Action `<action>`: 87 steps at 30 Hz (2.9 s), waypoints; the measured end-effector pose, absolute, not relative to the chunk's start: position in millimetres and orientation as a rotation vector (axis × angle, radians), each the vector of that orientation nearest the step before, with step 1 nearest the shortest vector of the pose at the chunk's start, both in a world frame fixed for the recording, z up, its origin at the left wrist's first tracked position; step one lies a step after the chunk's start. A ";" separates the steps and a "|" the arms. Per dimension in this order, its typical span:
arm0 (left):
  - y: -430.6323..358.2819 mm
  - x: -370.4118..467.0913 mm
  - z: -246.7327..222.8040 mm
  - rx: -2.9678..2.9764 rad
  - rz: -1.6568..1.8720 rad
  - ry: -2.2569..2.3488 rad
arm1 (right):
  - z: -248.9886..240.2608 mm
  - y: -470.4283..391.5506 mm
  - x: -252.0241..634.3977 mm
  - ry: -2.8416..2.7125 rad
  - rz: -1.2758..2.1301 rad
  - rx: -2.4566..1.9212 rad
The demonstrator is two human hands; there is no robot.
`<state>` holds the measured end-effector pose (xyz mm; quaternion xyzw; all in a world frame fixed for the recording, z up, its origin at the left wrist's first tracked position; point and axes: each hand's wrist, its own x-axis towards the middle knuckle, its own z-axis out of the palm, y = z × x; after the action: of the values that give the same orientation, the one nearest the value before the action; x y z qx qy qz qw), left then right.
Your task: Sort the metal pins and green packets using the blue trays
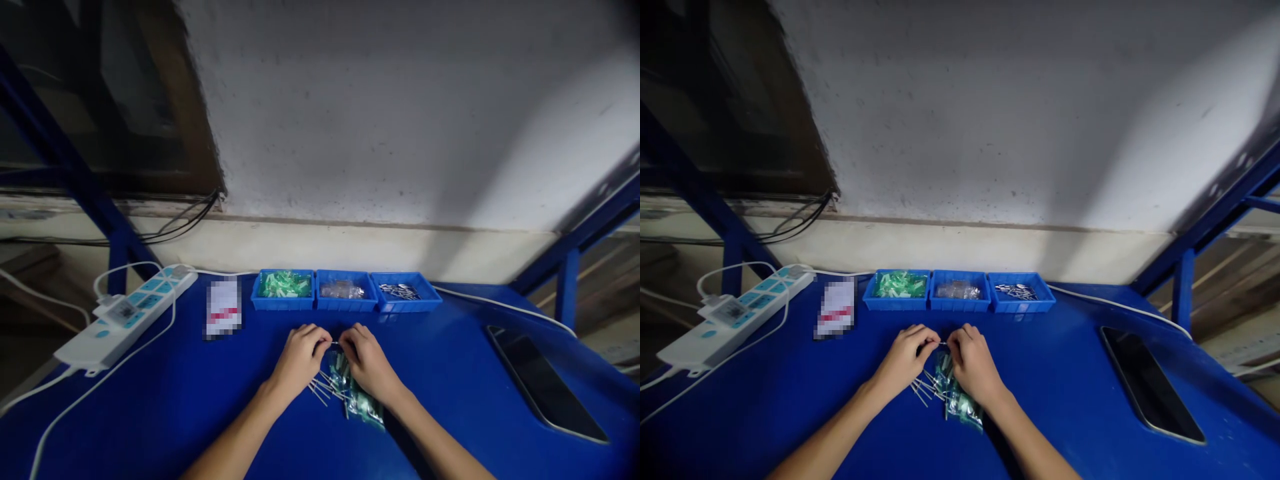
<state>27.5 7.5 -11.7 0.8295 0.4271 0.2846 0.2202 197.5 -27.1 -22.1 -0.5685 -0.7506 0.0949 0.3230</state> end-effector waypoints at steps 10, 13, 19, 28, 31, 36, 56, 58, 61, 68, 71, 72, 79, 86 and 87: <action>6.3 27.7 -11.6 2.103 0.868 1.197 | -1.5 -35.7 192.3 -1.989 0.350 -1.413; 4.1 28.3 -7.8 2.086 0.914 1.096 | -2.4 -33.9 193.1 -1.957 0.351 -1.423; 3.0 27.4 -2.2 2.075 0.970 1.051 | 0.2 -35.1 196.1 -2.003 0.366 -1.364; 4.6 27.4 -6.2 2.019 0.965 0.991 | 9.9 -41.3 197.5 -2.156 0.285 -1.382; 5.2 28.6 -9.4 1.976 0.971 0.998 | 8.2 -41.8 194.0 -2.161 0.274 -1.428; 2.4 29.7 -10.2 2.055 0.974 1.031 | 5.8 -40.6 192.7 -2.168 0.229 -1.470; 3.4 25.8 -3.4 2.061 0.976 0.975 | -2.7 -38.6 191.0 -1.948 0.609 -1.309; 3.2 25.1 -3.6 2.084 0.938 0.995 | -1.2 -39.3 190.5 -2.014 0.527 -1.338; 3.8 24.2 -5.3 2.101 0.897 1.061 | 1.9 -40.6 191.7 -2.099 0.359 -1.401; 7.6 25.3 -5.9 2.046 0.955 1.219 | 7.6 -42.0 195.0 -2.159 0.139 -1.374; 10.0 19.5 2.1 2.069 0.889 1.176 | 10.1 -41.3 197.0 -2.155 0.076 -1.372; 11.3 15.4 5.8 2.097 0.836 1.144 | 10.8 -41.3 199.5 -2.125 0.050 -1.371; 19.2 -13.6 15.3 2.261 0.390 0.976 | 18.5 -41.8 250.3 -1.386 -0.516 -1.405; 13.4 -3.5 7.8 2.311 0.336 0.908 | 27.2 -31.1 299.8 -1.345 -0.244 -2.002; 13.1 -3.0 7.4 2.317 0.335 0.904 | 25.9 -31.3 300.2 -1.342 -0.184 -2.025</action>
<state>-3.0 13.1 7.4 0.8776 0.3425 0.1270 0.3106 300.2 -31.3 25.9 -0.7800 -0.5169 -0.0709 0.3456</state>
